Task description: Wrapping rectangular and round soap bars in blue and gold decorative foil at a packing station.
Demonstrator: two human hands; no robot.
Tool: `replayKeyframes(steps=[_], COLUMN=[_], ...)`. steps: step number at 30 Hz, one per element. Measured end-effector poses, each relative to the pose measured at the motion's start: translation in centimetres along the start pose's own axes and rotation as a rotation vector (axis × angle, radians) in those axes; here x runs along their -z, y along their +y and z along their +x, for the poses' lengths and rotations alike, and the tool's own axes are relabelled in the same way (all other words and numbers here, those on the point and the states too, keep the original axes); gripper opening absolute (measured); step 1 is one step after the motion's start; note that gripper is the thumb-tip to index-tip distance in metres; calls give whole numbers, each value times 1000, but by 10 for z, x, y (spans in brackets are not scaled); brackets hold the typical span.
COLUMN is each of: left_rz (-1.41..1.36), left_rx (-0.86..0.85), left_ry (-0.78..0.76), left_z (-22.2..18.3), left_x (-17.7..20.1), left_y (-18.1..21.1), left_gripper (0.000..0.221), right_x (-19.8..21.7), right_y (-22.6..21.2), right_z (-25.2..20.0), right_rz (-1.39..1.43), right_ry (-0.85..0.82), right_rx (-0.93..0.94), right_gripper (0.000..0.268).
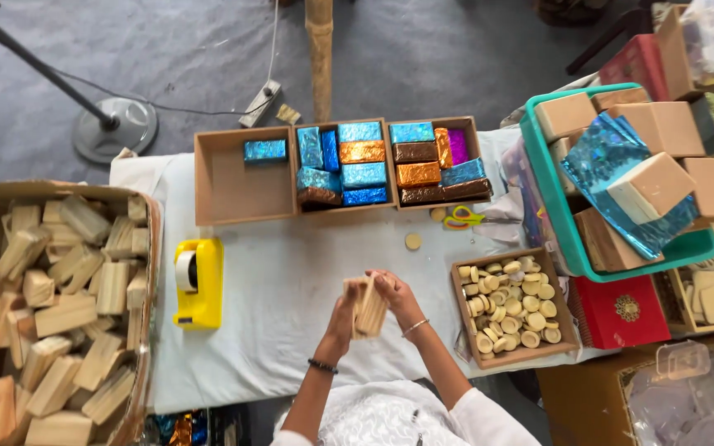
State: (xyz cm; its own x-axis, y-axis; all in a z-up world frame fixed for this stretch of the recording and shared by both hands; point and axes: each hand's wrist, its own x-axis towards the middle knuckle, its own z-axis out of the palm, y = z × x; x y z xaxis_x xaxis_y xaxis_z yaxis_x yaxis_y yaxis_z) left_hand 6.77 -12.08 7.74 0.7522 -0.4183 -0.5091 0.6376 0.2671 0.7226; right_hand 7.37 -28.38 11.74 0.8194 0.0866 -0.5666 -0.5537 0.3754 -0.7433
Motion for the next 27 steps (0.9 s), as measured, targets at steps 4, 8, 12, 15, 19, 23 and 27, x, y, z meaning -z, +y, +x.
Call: replayKeyframes(steps=[4, 8, 12, 15, 19, 23, 27], left_rz=[-241, -500, -668, -605, -342, 1024, 1564], left_rx=[-52, -287, -327, -288, -324, -264, -543], left_ry=[233, 401, 358, 423, 502, 850, 638], left_z=[30, 76, 91, 77, 29, -4, 6], left_x=[-6, 22, 38, 57, 54, 37, 67], left_y=[1, -23, -43, -75, -68, -27, -9], left_gripper=[82, 83, 81, 71, 92, 98, 102], right_x=[54, 77, 138, 144, 145, 108, 62], right_y=[51, 70, 152, 123, 102, 65, 56], right_z=[17, -34, -52, -51, -30, -16, 12], right_rz=[-117, -325, -356, -225, -412, -807, -782], right_ry=[155, 153, -161, 51, 140, 305, 151], right_rx=[162, -119, -108, -124, -50, 223, 613], right_gripper=[39, 27, 24, 24, 43, 29, 22])
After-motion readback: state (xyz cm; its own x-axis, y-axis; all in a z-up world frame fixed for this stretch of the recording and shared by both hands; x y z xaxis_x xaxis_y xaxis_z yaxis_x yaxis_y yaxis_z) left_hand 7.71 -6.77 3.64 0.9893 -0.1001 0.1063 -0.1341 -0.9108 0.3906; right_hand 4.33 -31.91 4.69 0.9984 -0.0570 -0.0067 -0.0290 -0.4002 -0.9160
